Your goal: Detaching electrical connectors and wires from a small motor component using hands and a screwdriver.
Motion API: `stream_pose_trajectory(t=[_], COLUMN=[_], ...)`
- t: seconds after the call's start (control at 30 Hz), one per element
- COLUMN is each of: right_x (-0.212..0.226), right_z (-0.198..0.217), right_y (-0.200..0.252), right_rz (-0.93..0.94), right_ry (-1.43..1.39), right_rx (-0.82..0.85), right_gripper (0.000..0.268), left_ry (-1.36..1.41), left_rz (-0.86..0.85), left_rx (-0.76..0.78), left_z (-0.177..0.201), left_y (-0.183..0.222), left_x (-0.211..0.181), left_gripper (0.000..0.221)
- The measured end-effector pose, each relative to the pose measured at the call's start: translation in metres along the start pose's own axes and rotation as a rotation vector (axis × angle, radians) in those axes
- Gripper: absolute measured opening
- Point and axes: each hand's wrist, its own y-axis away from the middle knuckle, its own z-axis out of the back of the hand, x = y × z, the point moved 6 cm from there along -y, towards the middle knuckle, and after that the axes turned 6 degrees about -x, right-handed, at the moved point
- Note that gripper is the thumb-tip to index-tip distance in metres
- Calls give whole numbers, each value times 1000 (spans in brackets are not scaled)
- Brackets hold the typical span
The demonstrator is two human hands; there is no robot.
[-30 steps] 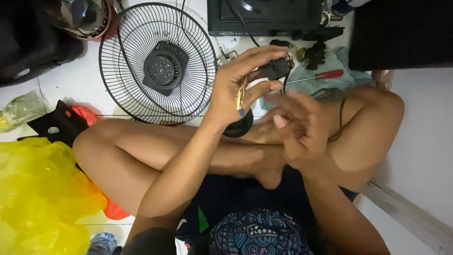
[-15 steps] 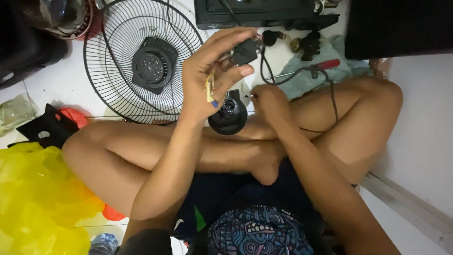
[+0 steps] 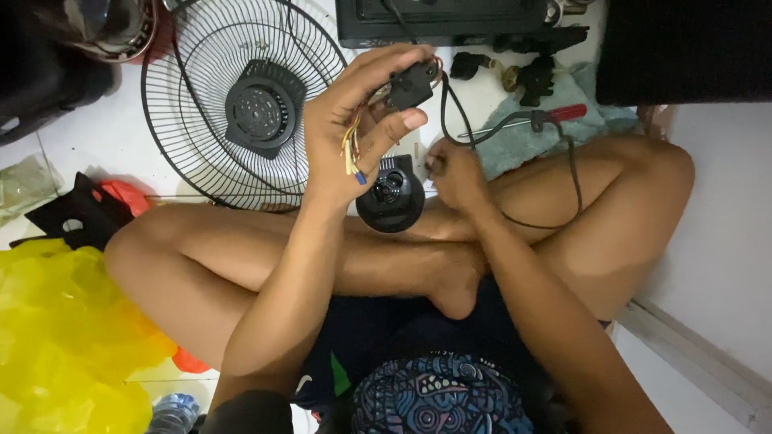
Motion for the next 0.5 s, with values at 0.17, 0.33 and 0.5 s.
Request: stream_pose_trajectory(t=[0.17, 0.33, 0.5], right_x=[14, 11, 30], right_z=[30, 65, 86], right_y=[13, 37, 73], right_rz=[-269, -251, -151], right_ry=[-702, -794, -739], right_rx=[25, -65, -73], right_gripper=[4, 23, 18], left_ry=[-7, 83, 188], left_rz=[-11, -6, -9], left_rx=[-24, -14, -9], left_z=[3, -2, -15], left_y=[2, 8, 17], left_x=[-3, -8, -15], left_gripper=[43, 41, 44])
